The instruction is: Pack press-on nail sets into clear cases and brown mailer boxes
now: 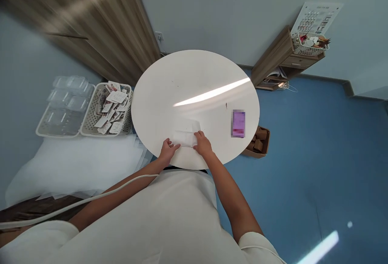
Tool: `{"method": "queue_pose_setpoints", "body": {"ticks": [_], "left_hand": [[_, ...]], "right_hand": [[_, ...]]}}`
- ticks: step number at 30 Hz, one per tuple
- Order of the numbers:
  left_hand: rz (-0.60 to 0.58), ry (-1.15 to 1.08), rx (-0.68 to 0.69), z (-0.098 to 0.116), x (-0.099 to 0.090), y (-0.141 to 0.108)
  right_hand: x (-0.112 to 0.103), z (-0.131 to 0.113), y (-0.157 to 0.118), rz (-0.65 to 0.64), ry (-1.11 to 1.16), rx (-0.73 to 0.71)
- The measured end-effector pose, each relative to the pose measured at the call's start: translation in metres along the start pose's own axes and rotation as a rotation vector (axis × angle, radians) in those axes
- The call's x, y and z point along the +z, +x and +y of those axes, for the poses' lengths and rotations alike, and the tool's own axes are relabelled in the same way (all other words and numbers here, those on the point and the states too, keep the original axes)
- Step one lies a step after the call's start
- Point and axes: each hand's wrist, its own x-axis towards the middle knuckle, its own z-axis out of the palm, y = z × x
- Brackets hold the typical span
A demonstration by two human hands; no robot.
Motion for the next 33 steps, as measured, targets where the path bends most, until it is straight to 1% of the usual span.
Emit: {"method": "queue_pose_setpoints", "body": {"ticks": [2, 4, 5, 7, 10, 13, 15, 18, 20, 24, 26, 30, 33], "left_hand": [[0.069, -0.088, -0.071, 0.005, 0.0, 0.008], [0.092, -0.106, -0.102, 0.008, -0.002, 0.014], [0.082, -0.085, -0.109, 0.008, -0.003, 0.016], [0.024, 0.005, -0.105, 0.009, -0.007, 0.018], [-0.116, 0.125, -0.07, 0.01, -0.013, 0.02], [-0.207, 0.141, -0.043, 0.013, -0.018, 0.02], [-0.215, 0.137, -0.029, 0.015, -0.02, 0.019], [-0.191, 0.132, 0.006, 0.018, -0.02, 0.014], [-0.171, 0.168, 0.085, 0.022, -0.018, 0.009], [-0.18, 0.363, 0.353, 0.035, -0.008, -0.003], [-0.2, 0.455, 0.433, 0.044, 0.001, -0.007], [-0.224, 0.616, 0.494, 0.055, 0.023, -0.01], [-0.223, 0.677, 0.524, 0.052, 0.035, -0.013]], "right_hand": [[0.002, 0.0, -0.002, -0.015, 0.012, -0.031], [0.005, 0.001, -0.004, -0.009, 0.022, -0.047], [0.006, 0.002, -0.006, -0.002, 0.029, -0.048], [0.009, 0.003, -0.007, 0.007, 0.047, -0.047], [0.009, 0.006, -0.006, -0.008, 0.078, -0.06], [0.008, 0.008, -0.005, -0.025, 0.089, -0.066], [0.008, 0.008, -0.005, -0.027, 0.085, -0.062], [0.01, 0.009, -0.006, -0.012, 0.081, -0.057], [0.011, 0.009, -0.006, -0.009, 0.101, -0.039], [0.015, 0.007, -0.003, 0.001, 0.159, 0.023], [0.017, 0.004, -0.002, 0.006, 0.175, 0.038], [0.018, 0.001, -0.001, -0.018, 0.192, 0.056], [0.014, 0.005, -0.002, -0.032, 0.242, 0.004]]}}
